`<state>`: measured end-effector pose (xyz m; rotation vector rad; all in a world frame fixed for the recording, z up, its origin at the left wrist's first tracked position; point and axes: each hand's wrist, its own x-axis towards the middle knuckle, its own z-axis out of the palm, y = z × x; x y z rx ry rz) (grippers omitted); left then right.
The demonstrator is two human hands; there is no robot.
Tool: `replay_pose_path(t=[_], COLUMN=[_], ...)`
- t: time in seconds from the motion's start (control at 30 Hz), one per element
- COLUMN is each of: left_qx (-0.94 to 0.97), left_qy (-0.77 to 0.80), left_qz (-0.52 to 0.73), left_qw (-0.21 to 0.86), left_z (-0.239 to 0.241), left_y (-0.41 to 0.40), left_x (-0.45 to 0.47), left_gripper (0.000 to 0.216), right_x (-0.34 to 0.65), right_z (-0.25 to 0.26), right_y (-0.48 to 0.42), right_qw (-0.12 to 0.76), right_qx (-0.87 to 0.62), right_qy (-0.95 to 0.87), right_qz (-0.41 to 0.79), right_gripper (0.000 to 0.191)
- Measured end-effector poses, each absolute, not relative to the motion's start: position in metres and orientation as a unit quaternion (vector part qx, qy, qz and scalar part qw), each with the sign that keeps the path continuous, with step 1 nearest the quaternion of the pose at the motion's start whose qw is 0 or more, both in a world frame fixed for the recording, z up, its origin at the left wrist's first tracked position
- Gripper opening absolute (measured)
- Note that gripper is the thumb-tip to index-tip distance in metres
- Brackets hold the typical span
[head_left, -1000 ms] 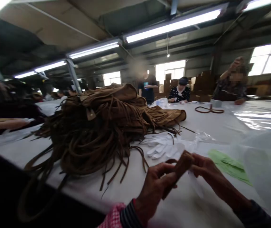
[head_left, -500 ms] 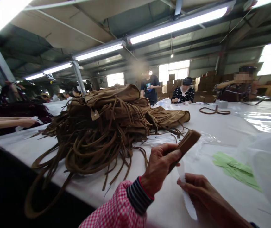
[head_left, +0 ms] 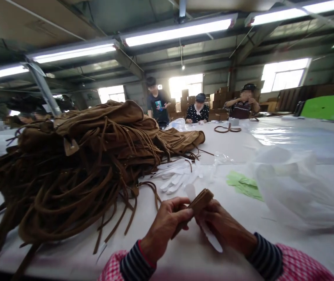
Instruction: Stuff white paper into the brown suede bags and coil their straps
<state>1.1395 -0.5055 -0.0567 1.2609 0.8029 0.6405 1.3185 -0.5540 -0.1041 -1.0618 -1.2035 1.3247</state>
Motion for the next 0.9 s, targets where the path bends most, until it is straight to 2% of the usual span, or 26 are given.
replay_pose_path(t=[0.1, 0.23, 0.37, 0.5, 0.53, 0.63, 0.67, 0.73, 0.8, 0.9], left_qx=[0.608, 0.607, 0.656, 0.722, 0.732, 0.737, 0.734, 0.732, 0.734, 0.726], left_qy=[0.341, 0.378, 0.402, 0.406, 0.409, 0.408, 0.404, 0.388, 0.368, 0.36], left_qz=[0.249, 0.257, 0.299, 0.295, 0.298, 0.312, 0.31, 0.298, 0.29, 0.303], left_qw=[0.673, 0.65, 0.564, 0.476, 0.456, 0.439, 0.449, 0.474, 0.491, 0.501], left_z=[-0.047, -0.052, -0.063, -0.07, -0.072, -0.078, -0.079, -0.08, -0.08, -0.079], left_y=[-0.504, -0.5, -0.499, -0.502, -0.502, -0.5, -0.499, -0.497, -0.495, -0.495], left_x=[1.135, 1.131, 1.134, 1.141, 1.142, 1.144, 1.144, 1.142, 1.141, 1.142], left_gripper=[0.03, 0.028, 0.021, 0.015, 0.013, 0.011, 0.013, 0.016, 0.016, 0.021], right_x=[1.316, 1.313, 1.308, 1.303, 1.302, 1.303, 1.304, 1.305, 1.305, 1.301], right_z=[-0.09, -0.087, -0.101, -0.107, -0.107, -0.103, -0.102, -0.098, -0.092, -0.081], right_y=[-0.56, -0.572, -0.587, -0.602, -0.604, -0.604, -0.602, -0.598, -0.593, -0.586], right_qw=[0.477, 0.479, 0.527, 0.489, 0.476, 0.451, 0.444, 0.441, 0.452, 0.466], right_qx=[-0.453, -0.467, -0.51, -0.502, -0.487, -0.471, -0.477, -0.492, -0.506, -0.508], right_qy=[-0.522, -0.507, -0.449, -0.517, -0.547, -0.599, -0.602, -0.608, -0.637, -0.694], right_qz=[0.543, 0.543, 0.511, 0.492, 0.487, 0.465, 0.462, 0.439, 0.366, 0.208], right_gripper=[0.024, 0.028, 0.04, 0.024, 0.027, 0.053, 0.054, 0.04, 0.023, 0.023])
